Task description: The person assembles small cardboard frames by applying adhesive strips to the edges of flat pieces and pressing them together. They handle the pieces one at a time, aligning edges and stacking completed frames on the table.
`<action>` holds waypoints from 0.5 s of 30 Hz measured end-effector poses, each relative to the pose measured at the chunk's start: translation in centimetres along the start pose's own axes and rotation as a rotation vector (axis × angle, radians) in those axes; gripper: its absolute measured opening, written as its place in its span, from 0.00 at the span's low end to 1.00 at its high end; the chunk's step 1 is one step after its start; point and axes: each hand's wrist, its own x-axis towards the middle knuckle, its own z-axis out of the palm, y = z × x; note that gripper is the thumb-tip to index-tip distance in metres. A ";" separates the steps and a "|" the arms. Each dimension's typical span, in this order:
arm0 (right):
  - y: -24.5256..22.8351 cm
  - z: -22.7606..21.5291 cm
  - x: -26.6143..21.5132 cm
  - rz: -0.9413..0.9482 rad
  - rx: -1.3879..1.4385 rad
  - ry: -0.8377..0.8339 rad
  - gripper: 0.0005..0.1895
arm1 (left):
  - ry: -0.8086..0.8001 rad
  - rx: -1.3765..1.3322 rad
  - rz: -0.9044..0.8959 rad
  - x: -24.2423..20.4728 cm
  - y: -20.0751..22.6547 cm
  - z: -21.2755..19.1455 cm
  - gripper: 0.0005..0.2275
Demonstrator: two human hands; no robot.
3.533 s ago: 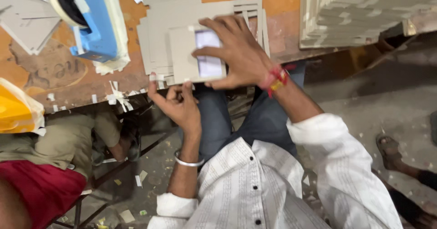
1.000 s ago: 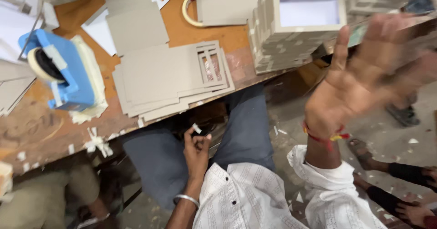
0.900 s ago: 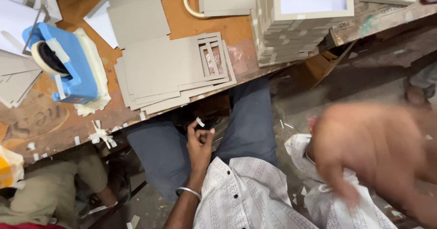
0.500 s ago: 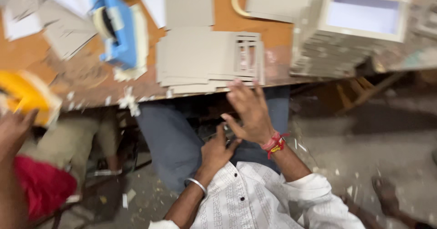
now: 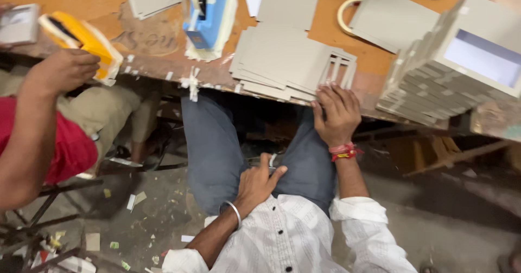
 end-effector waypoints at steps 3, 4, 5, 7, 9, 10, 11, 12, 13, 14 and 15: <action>0.0 -0.1 -0.1 0.072 0.052 0.006 0.11 | 0.177 -0.110 0.149 1.3 0.7 -0.4 0.22; -0.1 -0.4 0.0 0.084 0.053 0.007 0.11 | 0.261 -0.150 0.221 2.0 1.1 -0.9 0.20; -0.4 -0.5 0.1 0.096 0.054 0.008 0.11 | 0.276 -0.227 0.134 2.9 1.5 -1.4 0.17; -0.7 -0.7 0.1 0.144 0.063 0.023 0.11 | 0.284 -0.371 -0.063 4.0 1.7 -2.2 0.13; -1.3 -0.7 -0.3 0.186 0.117 0.036 0.11 | 0.293 -0.565 -0.017 4.7 1.2 -2.5 0.10; -1.3 -0.5 0.3 0.218 0.122 0.025 0.11 | 0.324 -0.667 0.014 5.8 1.1 -2.9 0.09; -1.5 -0.5 0.6 0.249 0.127 0.014 0.11 | 0.356 -0.687 0.034 6.7 0.9 -3.2 0.08; -1.8 -0.6 0.6 0.282 0.135 -0.008 0.12 | 0.388 -0.709 0.044 7.0 0.5 -3.2 0.08; -2.0 -0.6 0.7 0.268 0.082 -0.047 0.14 | 0.420 -0.730 0.054 7.2 0.0 -3.1 0.07; -2.0 -0.7 0.8 0.254 0.021 -0.081 0.17 | 0.437 -0.717 0.055 7.3 -0.3 -2.9 0.07; -2.0 -0.8 0.8 0.240 -0.041 -0.114 0.20 | 0.453 -0.704 0.055 7.1 -0.8 -2.6 0.07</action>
